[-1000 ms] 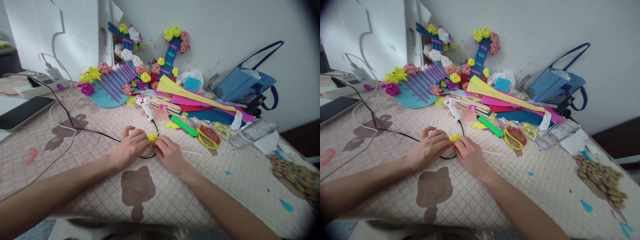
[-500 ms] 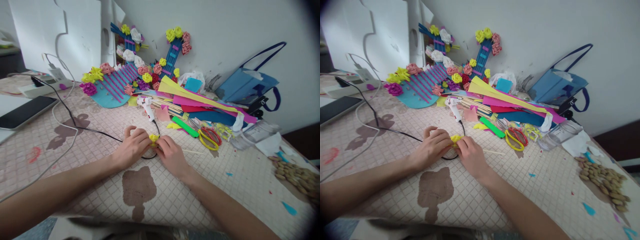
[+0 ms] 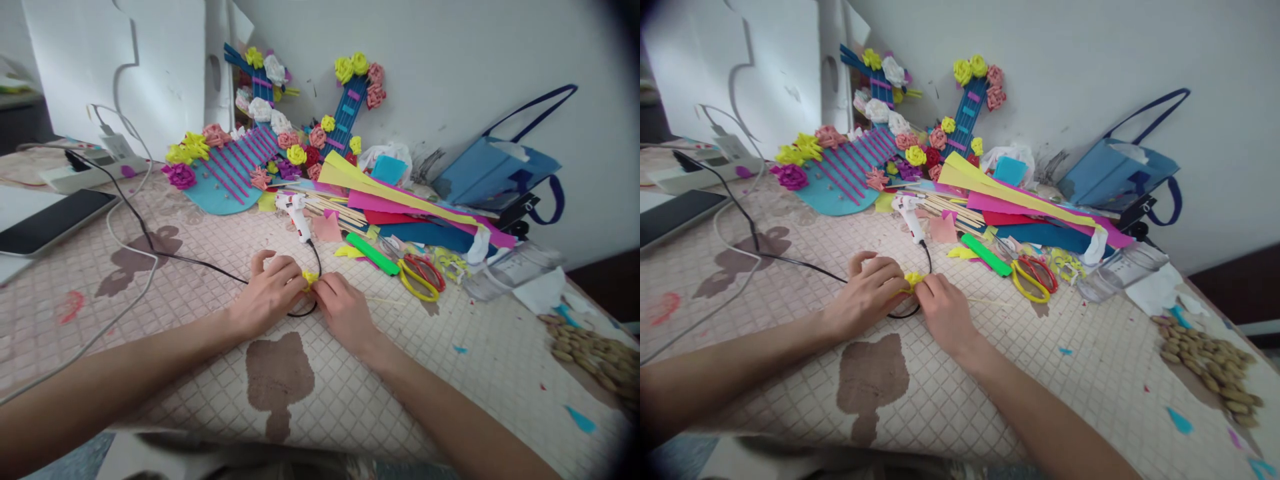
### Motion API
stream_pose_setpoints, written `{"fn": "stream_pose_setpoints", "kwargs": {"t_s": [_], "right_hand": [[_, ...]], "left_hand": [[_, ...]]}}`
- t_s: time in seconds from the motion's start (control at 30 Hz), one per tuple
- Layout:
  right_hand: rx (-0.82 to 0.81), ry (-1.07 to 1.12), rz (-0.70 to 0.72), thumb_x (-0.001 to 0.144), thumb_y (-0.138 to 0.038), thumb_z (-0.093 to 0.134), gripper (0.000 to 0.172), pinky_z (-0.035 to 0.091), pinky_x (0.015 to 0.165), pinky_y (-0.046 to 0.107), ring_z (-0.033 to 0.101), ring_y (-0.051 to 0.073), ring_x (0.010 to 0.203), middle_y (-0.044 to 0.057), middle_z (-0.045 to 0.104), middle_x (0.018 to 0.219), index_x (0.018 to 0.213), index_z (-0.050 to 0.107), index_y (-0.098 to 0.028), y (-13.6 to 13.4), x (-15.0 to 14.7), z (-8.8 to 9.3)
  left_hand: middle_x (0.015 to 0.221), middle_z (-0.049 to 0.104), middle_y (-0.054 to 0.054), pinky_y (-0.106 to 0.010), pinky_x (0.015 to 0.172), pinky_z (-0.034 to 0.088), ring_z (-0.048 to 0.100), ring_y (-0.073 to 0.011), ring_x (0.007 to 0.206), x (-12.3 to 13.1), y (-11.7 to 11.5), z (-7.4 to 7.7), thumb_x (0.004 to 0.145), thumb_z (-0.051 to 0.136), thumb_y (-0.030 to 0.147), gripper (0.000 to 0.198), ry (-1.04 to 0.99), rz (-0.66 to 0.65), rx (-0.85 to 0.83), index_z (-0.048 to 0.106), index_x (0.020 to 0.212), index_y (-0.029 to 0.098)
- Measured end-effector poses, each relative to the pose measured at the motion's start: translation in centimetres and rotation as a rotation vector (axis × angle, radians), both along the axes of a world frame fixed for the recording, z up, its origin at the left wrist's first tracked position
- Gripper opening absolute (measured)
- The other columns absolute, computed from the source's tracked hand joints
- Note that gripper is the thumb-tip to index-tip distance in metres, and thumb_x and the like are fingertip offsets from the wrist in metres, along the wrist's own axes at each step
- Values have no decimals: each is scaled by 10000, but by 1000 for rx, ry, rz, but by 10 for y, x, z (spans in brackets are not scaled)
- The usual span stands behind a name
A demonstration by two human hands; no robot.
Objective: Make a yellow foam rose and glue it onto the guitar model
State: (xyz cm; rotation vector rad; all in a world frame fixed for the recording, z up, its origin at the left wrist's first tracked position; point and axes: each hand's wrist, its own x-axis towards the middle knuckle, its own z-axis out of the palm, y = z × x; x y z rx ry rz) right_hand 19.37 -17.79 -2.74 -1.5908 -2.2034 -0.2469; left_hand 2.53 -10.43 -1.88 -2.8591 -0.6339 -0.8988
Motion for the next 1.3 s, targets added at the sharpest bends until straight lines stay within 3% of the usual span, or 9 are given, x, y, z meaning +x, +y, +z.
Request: {"fn": "stream_pose_setpoints", "kwargs": {"t_s": [0.2, 0.5, 0.67, 0.9, 1.0, 1.13, 1.3], "right_hand": [[-34, 112, -31, 924, -181, 451, 101, 458, 683, 294, 537, 191, 830, 67, 574, 907, 897, 547, -167, -1, 1, -3], [-60, 51, -6, 936, -165, 412, 165, 445, 645, 295, 540, 196, 815, 68, 583, 863, 864, 561, -173, -1, 2, 0], [-113, 128, 19, 944, -193, 409, 152, 457, 669, 292, 547, 184, 807, 62, 573, 880, 888, 549, -176, -1, 2, 1], [-246, 164, 152, 909, -180, 448, 108, 450, 693, 275, 552, 158, 793, 32, 571, 865, 863, 544, -197, 2, 46, 19], [-217, 219, 9, 878, -165, 476, 91, 446, 724, 283, 557, 163, 824, 31, 582, 865, 842, 552, -201, 7, 77, 20], [-145, 161, -218, 861, -177, 474, 110, 454, 740, 335, 560, 197, 826, 47, 588, 835, 801, 564, -196, 16, 98, 5], [21, 215, -242, 860, -250, 508, 118, 469, 772, 382, 563, 225, 879, 77, 589, 920, 931, 579, -188, 24, 91, -3]], "left_hand": [[800, 591, -4, -455, 961, 247, 500, -186, 933, -1, 0, 2, 910, 483, 195, 140, 16, 7, 12, 569, 800, 187], [797, 581, -3, -459, 964, 253, 508, -182, 928, -1, -1, 0, 890, 503, 171, 121, 25, 20, 33, 571, 793, 193], [778, 577, 1, -453, 979, 244, 511, -179, 924, -2, 0, -1, 890, 506, 172, 144, 38, 24, 32, 567, 761, 189], [785, 588, 10, -459, 987, 222, 520, -165, 894, -4, 2, 0, 911, 493, 207, 163, 25, 0, -5, 574, 770, 191], [795, 599, 4, -457, 986, 223, 524, -162, 898, -5, 3, 1, 913, 467, 177, 178, 4, 1, -14, 579, 774, 192], [807, 606, 0, -455, 994, 218, 526, -159, 910, -6, 5, 1, 907, 460, 155, 177, -6, -16, -18, 582, 784, 190], [834, 613, 0, -456, 1002, 209, 531, -153, 927, -10, 9, -2, 912, 471, 161, 144, -22, -51, 22, 572, 812, 189]]}}
